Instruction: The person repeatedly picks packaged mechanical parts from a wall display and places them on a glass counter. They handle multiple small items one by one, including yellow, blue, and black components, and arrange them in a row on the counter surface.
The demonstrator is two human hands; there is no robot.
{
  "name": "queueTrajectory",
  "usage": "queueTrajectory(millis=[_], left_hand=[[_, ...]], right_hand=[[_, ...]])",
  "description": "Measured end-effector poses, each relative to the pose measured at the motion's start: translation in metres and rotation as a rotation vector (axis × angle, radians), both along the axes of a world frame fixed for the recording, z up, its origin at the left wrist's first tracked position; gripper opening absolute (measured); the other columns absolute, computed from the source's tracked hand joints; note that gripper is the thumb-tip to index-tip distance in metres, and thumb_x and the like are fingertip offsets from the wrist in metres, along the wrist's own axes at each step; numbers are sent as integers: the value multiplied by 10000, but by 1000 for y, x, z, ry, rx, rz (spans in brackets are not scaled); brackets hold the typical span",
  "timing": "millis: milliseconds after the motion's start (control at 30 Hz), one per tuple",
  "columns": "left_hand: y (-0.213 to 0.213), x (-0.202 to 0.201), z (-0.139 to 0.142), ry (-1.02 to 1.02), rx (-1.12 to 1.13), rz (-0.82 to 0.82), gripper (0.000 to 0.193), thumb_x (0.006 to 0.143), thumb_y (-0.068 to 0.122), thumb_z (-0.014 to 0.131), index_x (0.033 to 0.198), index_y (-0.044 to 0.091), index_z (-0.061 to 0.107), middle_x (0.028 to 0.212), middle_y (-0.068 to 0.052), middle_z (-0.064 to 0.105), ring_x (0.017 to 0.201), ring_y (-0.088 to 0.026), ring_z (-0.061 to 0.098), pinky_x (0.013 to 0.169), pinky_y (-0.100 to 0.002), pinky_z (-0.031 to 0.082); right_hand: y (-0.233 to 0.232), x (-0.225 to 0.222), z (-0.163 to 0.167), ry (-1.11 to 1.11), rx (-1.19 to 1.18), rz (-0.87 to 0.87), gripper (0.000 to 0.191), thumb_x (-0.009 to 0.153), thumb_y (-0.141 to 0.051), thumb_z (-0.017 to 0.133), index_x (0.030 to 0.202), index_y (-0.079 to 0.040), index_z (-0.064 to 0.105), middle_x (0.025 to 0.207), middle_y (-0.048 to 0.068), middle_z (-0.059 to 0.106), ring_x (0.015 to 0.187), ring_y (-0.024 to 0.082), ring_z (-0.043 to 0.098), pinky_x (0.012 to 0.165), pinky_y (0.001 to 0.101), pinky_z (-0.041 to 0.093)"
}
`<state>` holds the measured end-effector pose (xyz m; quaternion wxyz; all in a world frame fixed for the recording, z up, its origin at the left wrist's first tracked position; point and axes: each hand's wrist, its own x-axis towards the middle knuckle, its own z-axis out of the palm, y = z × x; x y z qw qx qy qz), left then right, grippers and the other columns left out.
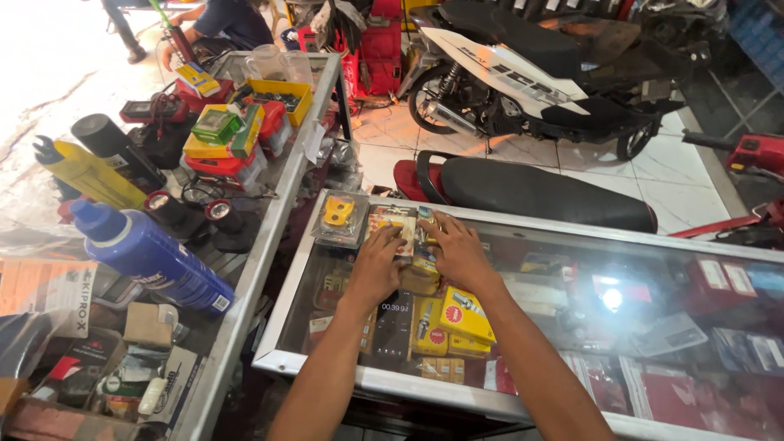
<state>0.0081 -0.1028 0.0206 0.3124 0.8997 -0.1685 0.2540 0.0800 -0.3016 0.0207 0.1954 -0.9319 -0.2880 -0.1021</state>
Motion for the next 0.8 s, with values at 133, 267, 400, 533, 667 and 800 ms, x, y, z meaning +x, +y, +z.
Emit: queueTrajectory(millis=[133, 267, 400, 533, 667, 800], left_hand=[[0, -1, -1, 2, 29, 10, 414, 739, -15, 769, 1144, -14, 680, 1359, -152, 603, 1350, -351, 507, 1119, -444, 410], [0, -8, 0, -31, 59, 35, 431, 768, 32, 764, 1185, -14, 666, 1369, -162, 592, 1357, -361, 493, 1115, -471, 392], [1, -20, 3, -39, 69, 48, 420, 776, 53, 736, 1186, -4, 665, 1363, -173, 589, 1346, -370, 495, 1107, -485, 385], [-7, -39, 11, -90, 66, 19, 357, 795, 58, 712, 1149, 22, 688, 1334, -151, 618, 1315, -370, 528, 1093, -485, 401], [-29, -63, 25, 6, 8, -109, 298, 823, 86, 709, 1116, 31, 698, 1231, -133, 656, 1178, -350, 597, 1022, -479, 439], [-69, -90, 34, -24, -94, -266, 310, 810, 84, 729, 1116, 41, 701, 1188, -143, 678, 1087, -359, 624, 951, -474, 455]], right_hand=[[3, -4, 4, 27, -24, -14, 606, 874, -161, 679, 1451, -267, 524, 1568, 104, 430, 1448, 308, 399, 1091, 535, 372], [5, -16, 9, 5, 29, 2, 673, 868, -116, 684, 1496, -226, 467, 1580, 177, 384, 1451, 390, 361, 1123, 535, 346], [4, -40, 9, -43, 38, -24, 769, 804, -49, 689, 1515, -166, 423, 1573, 223, 379, 1431, 427, 381, 1154, 504, 347], [-10, -77, 10, -52, 3, -82, 750, 796, -59, 711, 1488, -119, 428, 1549, 256, 387, 1400, 468, 409, 1122, 508, 367], [-37, -135, 15, 17, 43, -141, 695, 812, -55, 709, 1463, -93, 469, 1483, 249, 451, 1323, 460, 476, 1099, 519, 392], [-66, -213, 17, 3, 199, -318, 519, 832, -37, 693, 1341, -83, 602, 1424, 209, 530, 1302, 430, 527, 1076, 491, 438]])
